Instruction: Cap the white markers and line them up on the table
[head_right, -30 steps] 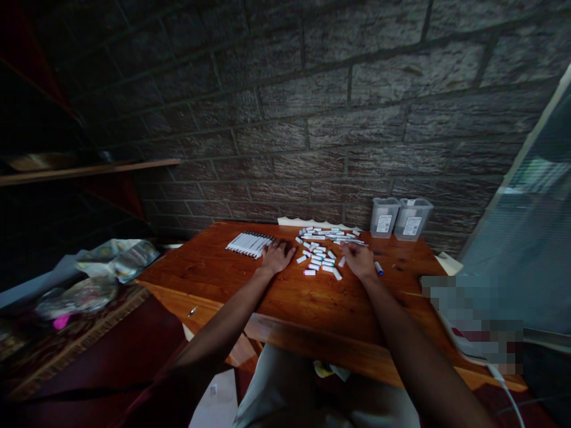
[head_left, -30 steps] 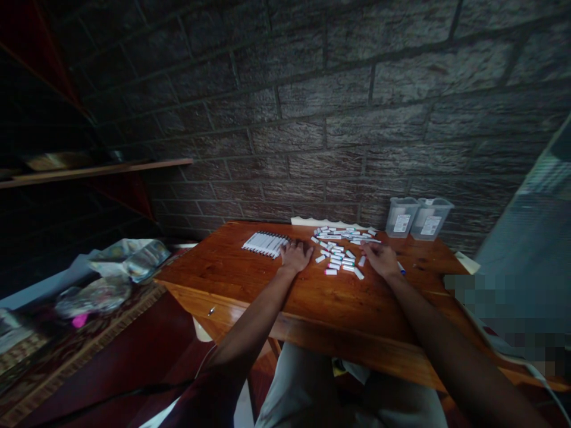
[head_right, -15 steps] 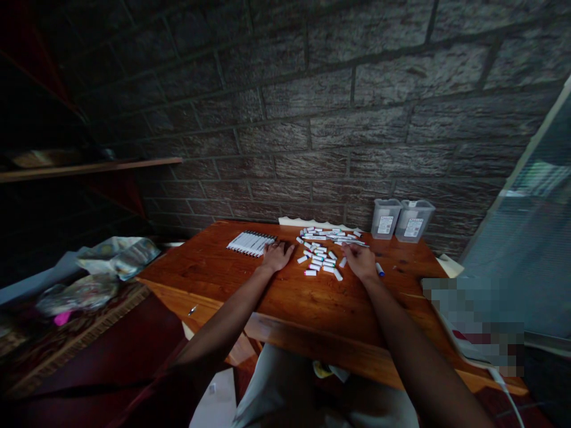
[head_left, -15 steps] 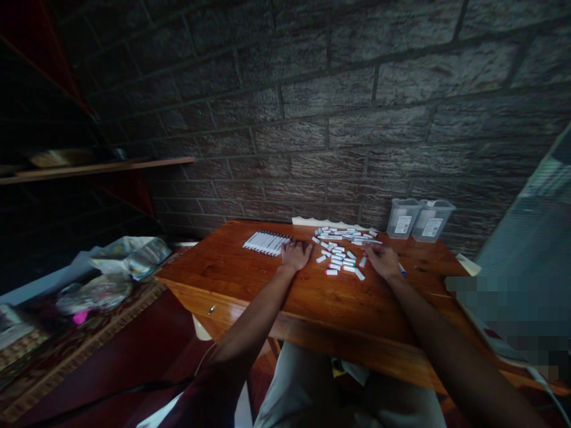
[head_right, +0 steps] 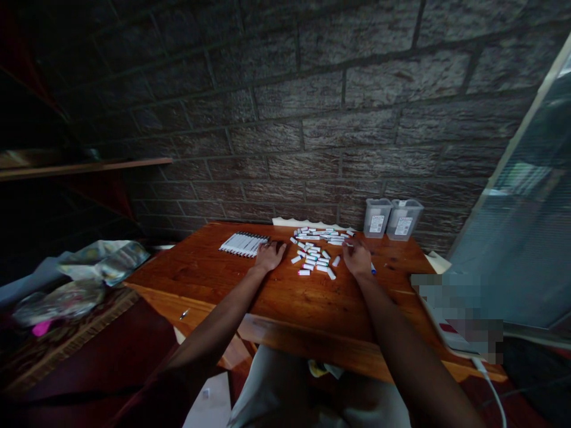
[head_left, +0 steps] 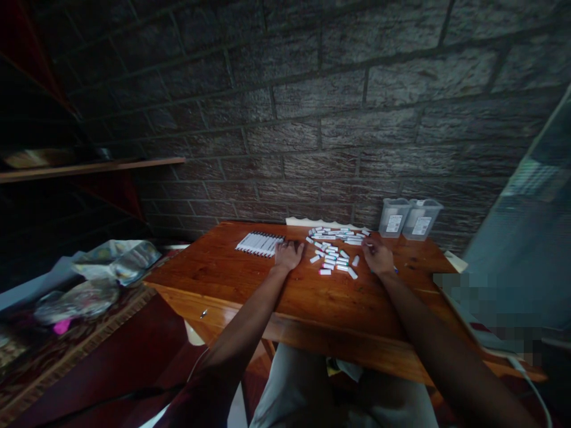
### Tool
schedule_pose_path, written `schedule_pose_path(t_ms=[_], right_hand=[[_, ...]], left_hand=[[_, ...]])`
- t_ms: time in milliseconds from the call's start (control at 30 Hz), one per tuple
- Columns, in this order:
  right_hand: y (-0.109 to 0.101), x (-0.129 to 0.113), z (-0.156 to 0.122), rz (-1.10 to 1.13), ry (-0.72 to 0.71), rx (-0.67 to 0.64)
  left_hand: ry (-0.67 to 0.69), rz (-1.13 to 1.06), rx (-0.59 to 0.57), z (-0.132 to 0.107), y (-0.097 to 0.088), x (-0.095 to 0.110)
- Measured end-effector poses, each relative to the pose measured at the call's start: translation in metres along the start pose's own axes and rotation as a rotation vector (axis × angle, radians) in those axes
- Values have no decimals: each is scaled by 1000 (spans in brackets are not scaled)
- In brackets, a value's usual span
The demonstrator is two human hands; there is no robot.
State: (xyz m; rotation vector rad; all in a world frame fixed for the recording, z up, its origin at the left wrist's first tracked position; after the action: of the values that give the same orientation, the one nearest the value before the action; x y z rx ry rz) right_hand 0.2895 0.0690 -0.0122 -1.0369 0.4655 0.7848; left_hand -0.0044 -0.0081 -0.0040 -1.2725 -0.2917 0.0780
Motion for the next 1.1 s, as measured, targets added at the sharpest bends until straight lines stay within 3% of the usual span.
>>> schedule_pose_path(t_ms=[100,300,600,867,1100], right_hand=[[2,9,6,-45,-59,53],[13,9,8,-237,-78,-95],[5,-6,3,-444,-111,-147],[1,-20,-3,-94,-308,-88],[5,-46,-15,100,-431,-120]], left_hand=[[23,9,29,1,-1,-1],[134,-73,82,3,-3,4],[242,-195,116,0,-10,11],[314,-302,166,-4,-19,17],[639,-192,288,-26,-38,48]])
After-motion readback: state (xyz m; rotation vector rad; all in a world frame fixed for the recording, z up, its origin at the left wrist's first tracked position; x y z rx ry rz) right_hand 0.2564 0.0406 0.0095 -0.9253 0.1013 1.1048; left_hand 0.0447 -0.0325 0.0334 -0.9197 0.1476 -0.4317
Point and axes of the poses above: each hand's wrist, its own z-axis towards the middle knuckle, its own y-axis out of the palm, x = y × z, the point moved 3 cm from there along z, towards the middle knuckle, and after that the axes turned 4 degrees about y, right-handed, at the moved point
